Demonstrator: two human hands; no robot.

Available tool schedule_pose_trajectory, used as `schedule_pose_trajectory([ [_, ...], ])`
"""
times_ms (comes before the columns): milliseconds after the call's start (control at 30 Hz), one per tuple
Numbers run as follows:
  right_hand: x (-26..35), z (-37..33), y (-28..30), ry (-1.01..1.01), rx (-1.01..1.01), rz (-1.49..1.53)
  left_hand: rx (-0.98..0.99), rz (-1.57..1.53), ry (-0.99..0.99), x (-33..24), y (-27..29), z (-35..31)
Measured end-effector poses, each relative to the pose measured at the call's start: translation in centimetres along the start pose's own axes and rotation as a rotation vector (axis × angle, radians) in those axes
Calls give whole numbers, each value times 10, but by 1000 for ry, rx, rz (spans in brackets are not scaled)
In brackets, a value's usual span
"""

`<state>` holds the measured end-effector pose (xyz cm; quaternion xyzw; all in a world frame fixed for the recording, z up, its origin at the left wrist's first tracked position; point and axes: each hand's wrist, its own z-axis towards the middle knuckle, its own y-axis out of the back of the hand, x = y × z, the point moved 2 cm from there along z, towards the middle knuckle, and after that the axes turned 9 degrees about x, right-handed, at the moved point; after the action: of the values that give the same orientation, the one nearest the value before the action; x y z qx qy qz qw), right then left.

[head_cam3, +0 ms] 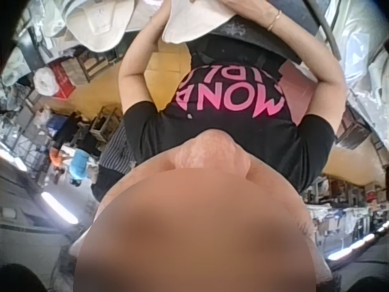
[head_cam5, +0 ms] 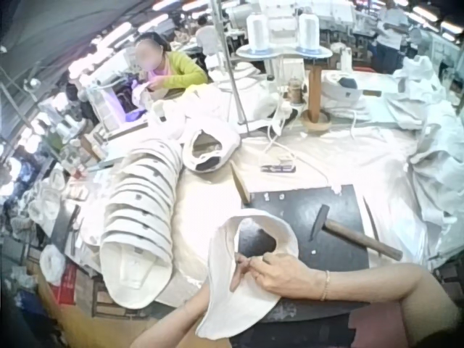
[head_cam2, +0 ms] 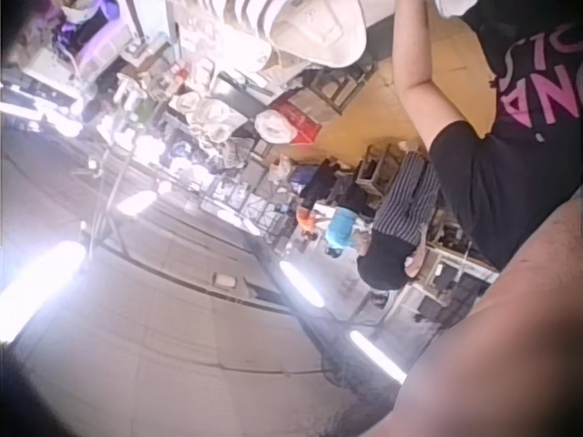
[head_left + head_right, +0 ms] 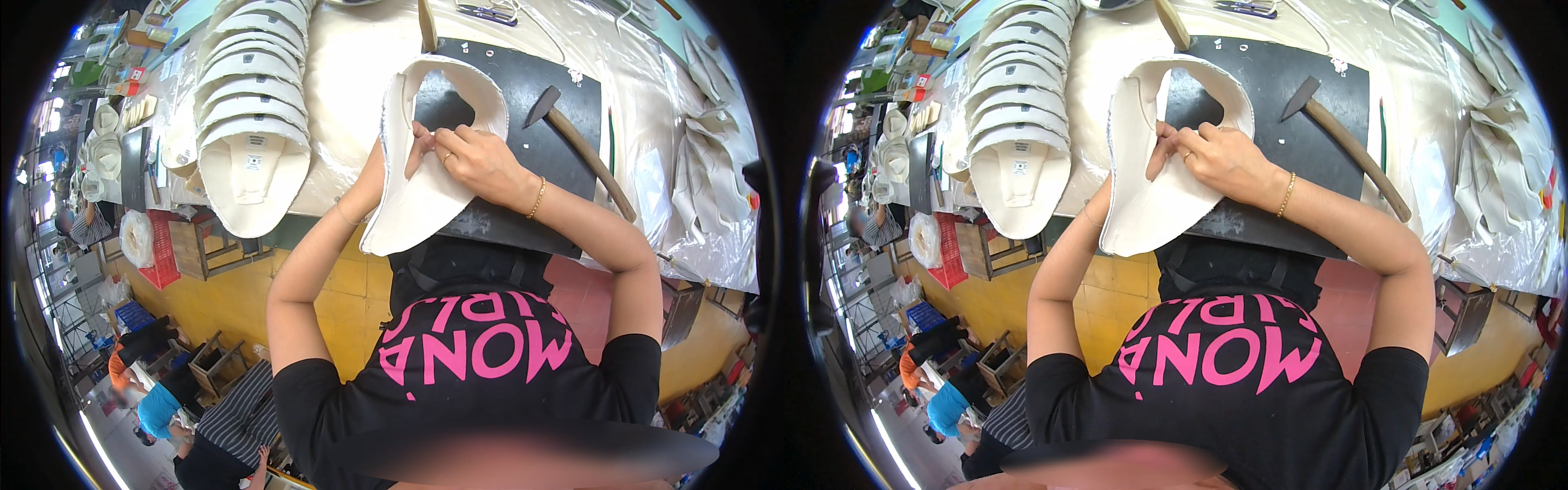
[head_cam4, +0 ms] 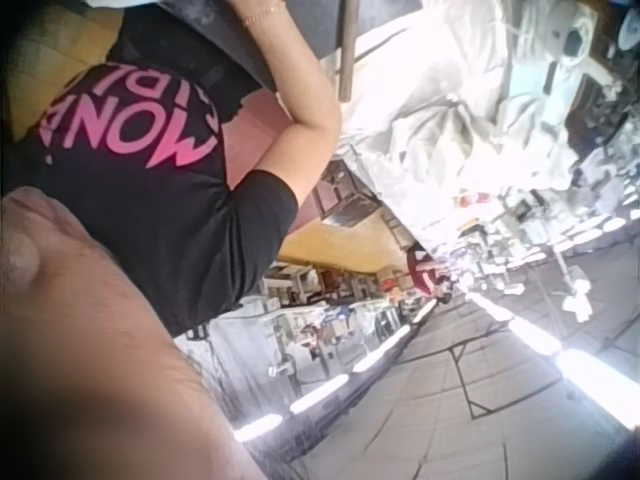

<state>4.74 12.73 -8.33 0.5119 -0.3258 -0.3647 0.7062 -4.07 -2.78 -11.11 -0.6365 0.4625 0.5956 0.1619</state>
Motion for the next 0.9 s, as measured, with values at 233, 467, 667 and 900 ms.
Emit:
schedule_pose_trajectory([
  [233,-10,-2,-6,-139,-22,210,-43,436,-353,-30,7,-21],
  [467,-12,-3,-11,-262,-12,320,-103,635,-472,-25,2,-18],
  [667,-13,0,-16,-299,42,312,-126,832,-558,-21,-1,-18],
  [900,-14,1,-21,-273,0,290,-1,1048,-629,-22,1,-21],
])
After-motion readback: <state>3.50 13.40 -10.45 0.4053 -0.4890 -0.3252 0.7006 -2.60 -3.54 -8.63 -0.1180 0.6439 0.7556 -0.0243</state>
